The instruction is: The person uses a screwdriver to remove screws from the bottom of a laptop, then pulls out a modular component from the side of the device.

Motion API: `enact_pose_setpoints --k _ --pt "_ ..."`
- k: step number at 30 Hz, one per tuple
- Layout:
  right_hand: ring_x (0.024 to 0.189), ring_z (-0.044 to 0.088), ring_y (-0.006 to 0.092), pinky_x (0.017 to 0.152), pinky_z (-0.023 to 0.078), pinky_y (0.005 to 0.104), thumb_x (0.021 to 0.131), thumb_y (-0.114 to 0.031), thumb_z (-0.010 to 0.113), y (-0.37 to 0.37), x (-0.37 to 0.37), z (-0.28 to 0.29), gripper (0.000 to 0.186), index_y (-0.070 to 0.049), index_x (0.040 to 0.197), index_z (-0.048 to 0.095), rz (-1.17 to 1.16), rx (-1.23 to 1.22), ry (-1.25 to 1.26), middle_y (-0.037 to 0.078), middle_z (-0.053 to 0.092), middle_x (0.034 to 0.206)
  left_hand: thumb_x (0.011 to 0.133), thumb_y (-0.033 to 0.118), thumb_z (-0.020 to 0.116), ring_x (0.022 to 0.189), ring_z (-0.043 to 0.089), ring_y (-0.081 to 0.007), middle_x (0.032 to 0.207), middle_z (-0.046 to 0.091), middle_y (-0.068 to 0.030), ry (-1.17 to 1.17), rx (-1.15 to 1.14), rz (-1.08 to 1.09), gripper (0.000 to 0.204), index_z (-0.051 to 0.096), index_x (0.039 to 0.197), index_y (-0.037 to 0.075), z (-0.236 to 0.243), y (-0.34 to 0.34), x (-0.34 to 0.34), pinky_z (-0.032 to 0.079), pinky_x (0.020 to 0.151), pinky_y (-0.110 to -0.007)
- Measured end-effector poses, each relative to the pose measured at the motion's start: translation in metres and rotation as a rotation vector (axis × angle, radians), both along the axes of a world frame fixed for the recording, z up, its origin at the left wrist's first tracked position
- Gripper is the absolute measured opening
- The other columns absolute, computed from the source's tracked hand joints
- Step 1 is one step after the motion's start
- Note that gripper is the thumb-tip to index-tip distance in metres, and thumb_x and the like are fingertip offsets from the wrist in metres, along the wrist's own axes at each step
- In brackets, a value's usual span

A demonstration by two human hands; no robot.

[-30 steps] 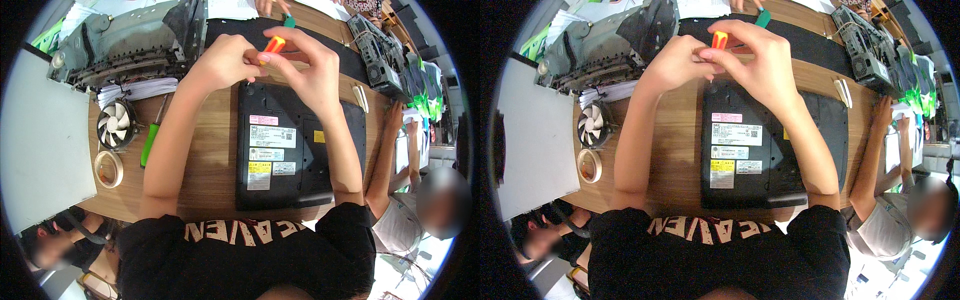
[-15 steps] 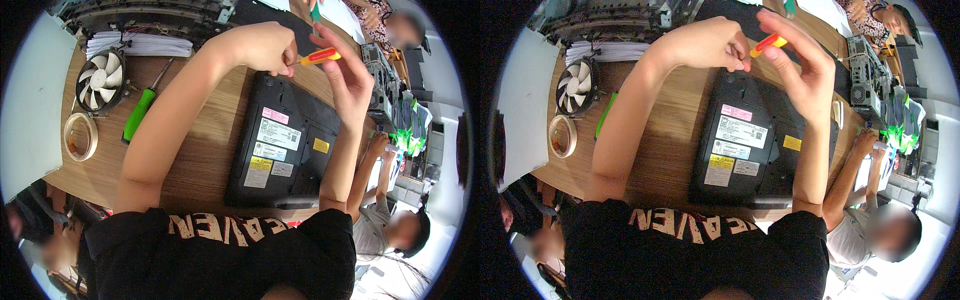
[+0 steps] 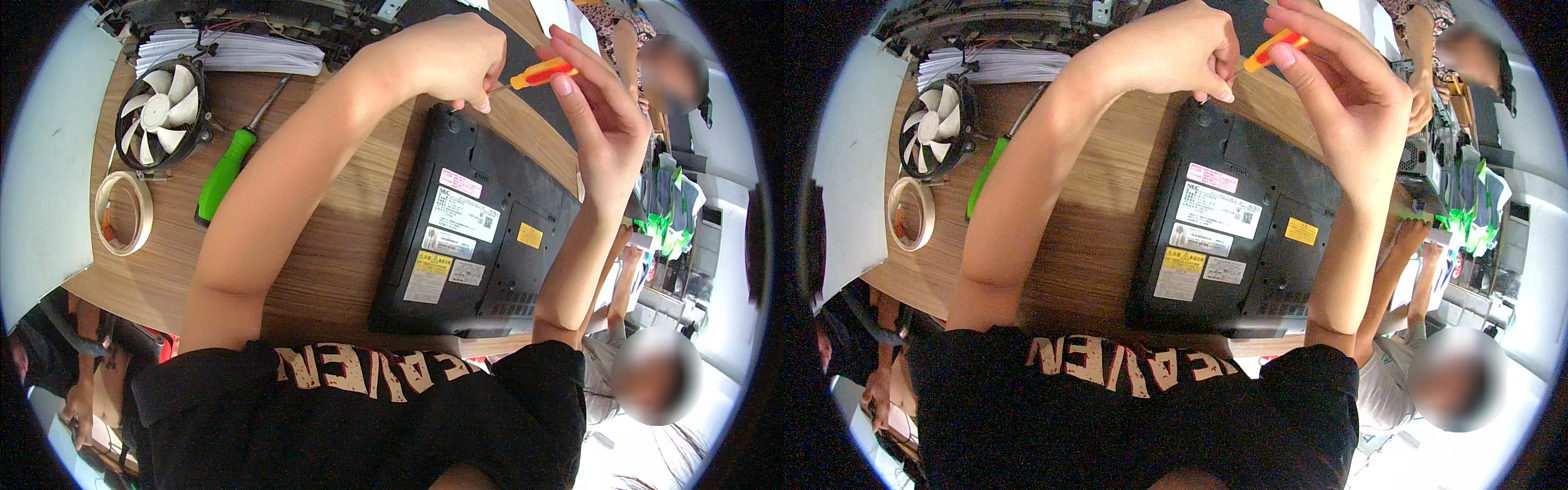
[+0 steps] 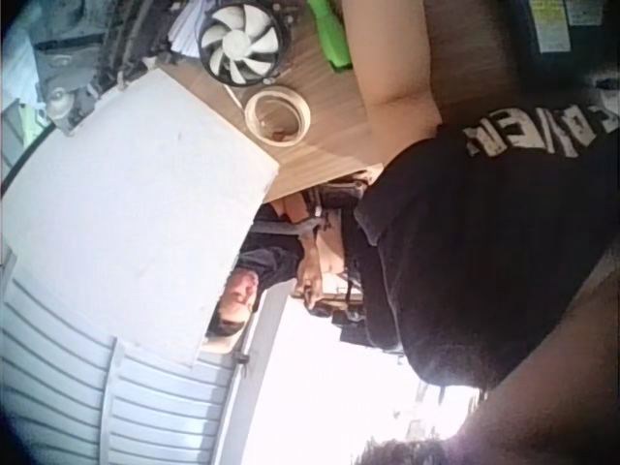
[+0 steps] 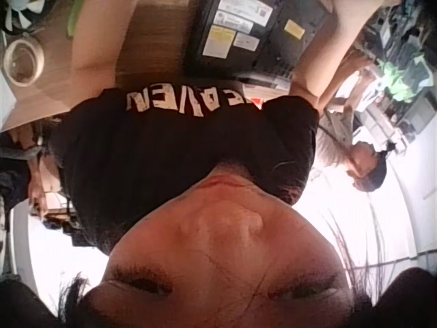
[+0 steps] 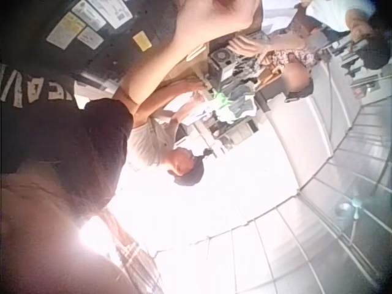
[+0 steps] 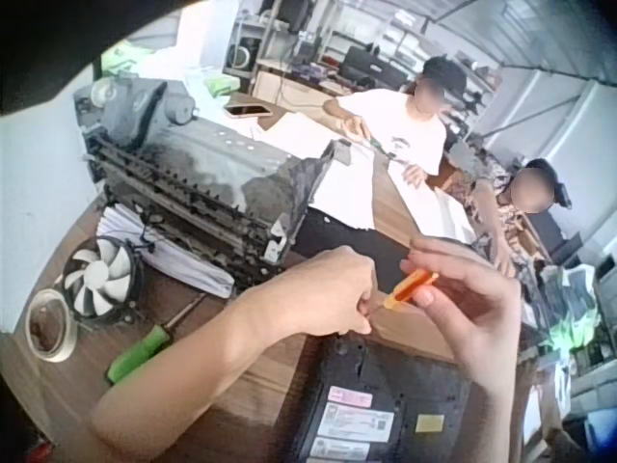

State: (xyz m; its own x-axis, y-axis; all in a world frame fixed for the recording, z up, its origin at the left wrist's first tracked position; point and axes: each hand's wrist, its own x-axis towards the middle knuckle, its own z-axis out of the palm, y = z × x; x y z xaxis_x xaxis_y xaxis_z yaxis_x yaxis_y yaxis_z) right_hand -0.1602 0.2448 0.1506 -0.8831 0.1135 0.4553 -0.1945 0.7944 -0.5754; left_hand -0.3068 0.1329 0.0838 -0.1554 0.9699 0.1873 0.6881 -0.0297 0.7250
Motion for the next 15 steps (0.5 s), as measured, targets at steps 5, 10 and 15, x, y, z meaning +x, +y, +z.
enact_pose_setpoints --k 5,10,15 --pt "0.104 0.065 0.0283 0.089 0.054 0.0347 0.087 0.007 0.061 0.0046 -0.005 -0.0062 0.026 0.008 0.113 0.059 0.01 -0.067 0.068 0.016 0.062 0.113 0.069 0.014 0.079 0.071 0.07 -0.0256 0.072 0.069 -0.013 0.172 0.144 0.155 0.016 0.072 0.078 0.004 -0.0018 -0.0001 0.0116 0.054 0.067 -0.037" --pt "0.102 0.065 0.0267 0.087 0.055 0.0332 0.085 0.009 0.063 0.0007 -0.0036 -0.008 0.028 0.006 0.112 0.057 0.103 -0.312 0.099 0.016 0.065 0.107 0.071 0.007 0.074 0.06 0.068 -0.0222 0.065 0.065 -0.0127 0.066 0.116 0.058 0.014 0.065 0.07 -0.004 -0.0018 -0.0022 0.0082 0.052 0.058 -0.033" --pt "0.102 0.064 0.0175 0.085 0.054 0.0273 0.087 0.004 0.063 -0.0019 -0.0104 -0.0017 0.027 0.004 0.114 0.058 0.068 -0.389 -0.015 0.015 0.067 0.108 0.073 0.01 0.076 0.061 0.068 -0.0223 0.063 0.064 -0.0115 0.036 0.099 0.138 0.018 0.063 0.068 -0.002 0.0014 -0.0036 0.0118 0.052 0.059 -0.035"
